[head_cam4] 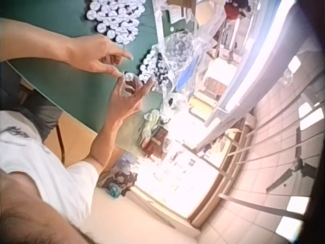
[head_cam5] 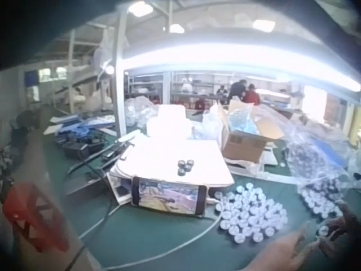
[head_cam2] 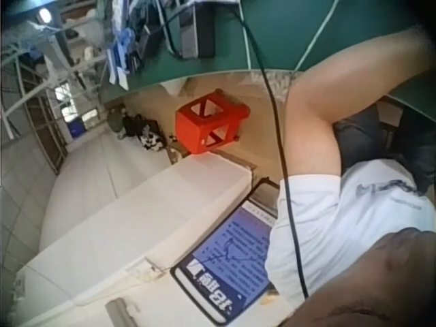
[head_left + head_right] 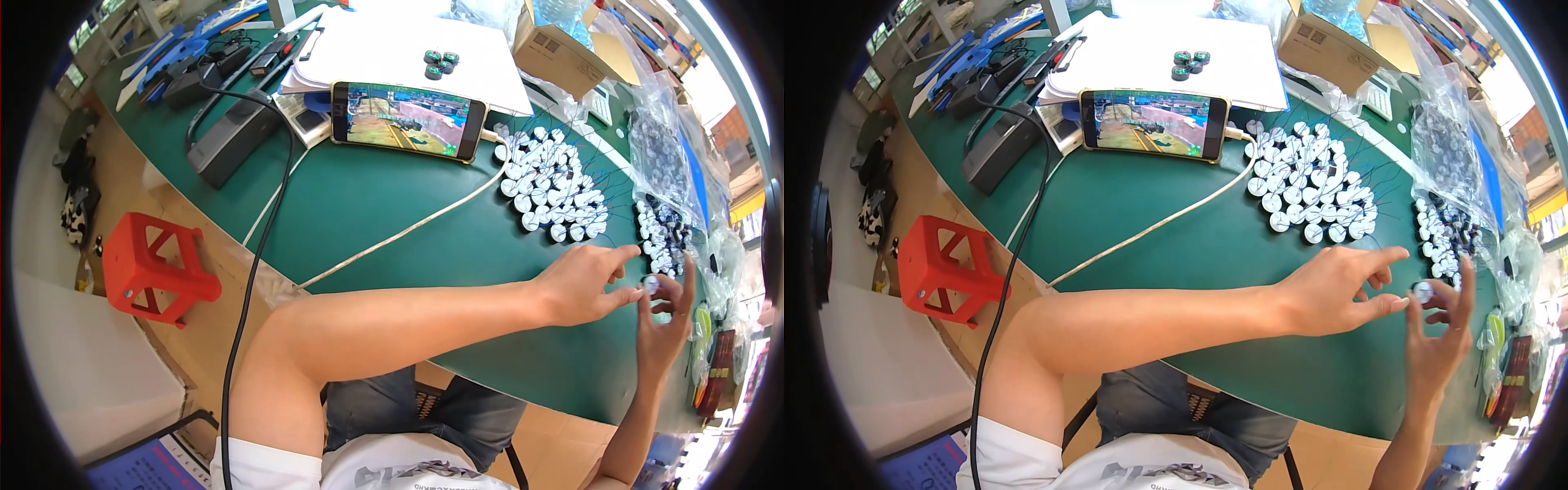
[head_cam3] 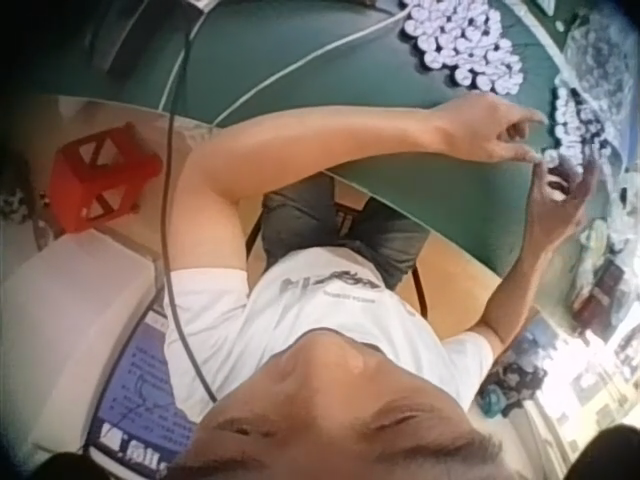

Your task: Assembling and testing small electronic LED modules on a factory workbench.

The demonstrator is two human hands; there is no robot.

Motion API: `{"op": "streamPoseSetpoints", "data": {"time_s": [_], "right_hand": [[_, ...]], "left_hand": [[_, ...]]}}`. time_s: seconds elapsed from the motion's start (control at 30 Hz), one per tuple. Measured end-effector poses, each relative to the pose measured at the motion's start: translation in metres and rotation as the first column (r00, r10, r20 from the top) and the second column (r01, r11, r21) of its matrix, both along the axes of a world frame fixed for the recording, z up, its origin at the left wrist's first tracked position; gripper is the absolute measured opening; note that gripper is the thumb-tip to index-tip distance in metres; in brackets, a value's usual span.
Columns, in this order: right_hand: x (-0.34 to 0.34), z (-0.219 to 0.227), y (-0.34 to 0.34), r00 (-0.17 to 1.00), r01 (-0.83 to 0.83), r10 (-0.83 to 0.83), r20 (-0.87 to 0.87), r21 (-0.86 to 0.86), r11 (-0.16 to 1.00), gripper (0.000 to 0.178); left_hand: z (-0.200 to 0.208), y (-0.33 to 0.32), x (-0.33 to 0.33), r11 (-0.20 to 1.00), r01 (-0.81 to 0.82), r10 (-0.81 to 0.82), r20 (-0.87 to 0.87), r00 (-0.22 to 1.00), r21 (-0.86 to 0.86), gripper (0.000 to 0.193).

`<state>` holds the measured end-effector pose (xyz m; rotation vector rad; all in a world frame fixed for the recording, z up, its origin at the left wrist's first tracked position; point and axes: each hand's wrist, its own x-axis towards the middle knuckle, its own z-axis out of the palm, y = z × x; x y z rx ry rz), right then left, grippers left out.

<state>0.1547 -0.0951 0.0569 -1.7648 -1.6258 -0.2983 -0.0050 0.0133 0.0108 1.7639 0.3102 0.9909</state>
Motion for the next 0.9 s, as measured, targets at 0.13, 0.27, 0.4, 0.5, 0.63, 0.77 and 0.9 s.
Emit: {"op": "streamPoseSetpoints", "data": {"time_s": [0.13, 0.27, 0.4, 0.5, 0.63, 0.77, 0.9], "right_hand": [[-0.010, -0.011, 0.012, 0.986, -0.128, 0.125, 0.109, 0.022, 0.992, 0.077], [-0.017, -0.027, 0.019, 0.981, -0.183, 0.176, 0.078, 0.094, 0.979, 0.079], [-0.013, -0.040, 0.016, 0.976, -0.211, 0.217, -0.027, 0.135, 0.968, 0.081], [-0.010, -0.039, 0.017, 0.968, -0.199, 0.212, -0.132, 0.103, 0.975, 0.082], [-0.009, -0.040, 0.019, 0.923, -0.225, 0.233, -0.308, 0.060, 0.972, 0.055], [-0.005, -0.037, 0.017, 0.917, -0.291, 0.288, -0.276, 0.029, 0.956, 0.029], [0.000, -0.039, 0.016, 0.933, -0.281, 0.285, -0.218, 0.051, 0.958, 0.028]], "left_hand": [[-0.001, 0.002, 0.003, 0.998, 0.042, -0.040, 0.031, 0.999, -0.044, 0.045], [-0.006, 0.004, 0.003, 0.998, 0.012, -0.010, 0.024, 1.000, -0.066, 0.039], [-0.006, 0.005, 0.005, 0.996, 0.016, -0.015, 0.017, 1.000, -0.092, 0.038], [-0.002, 0.006, 0.005, 0.965, 0.100, -0.092, 0.045, 0.995, -0.243, 0.041], [-0.002, 0.010, 0.004, 0.925, 0.195, -0.172, 0.098, 0.980, -0.326, 0.048], [0.001, 0.009, 0.001, 0.891, 0.233, -0.200, 0.123, 0.972, -0.390, 0.049], [0.002, 0.009, 0.003, 0.888, 0.225, -0.193, 0.119, 0.974, -0.401, 0.052]]}}
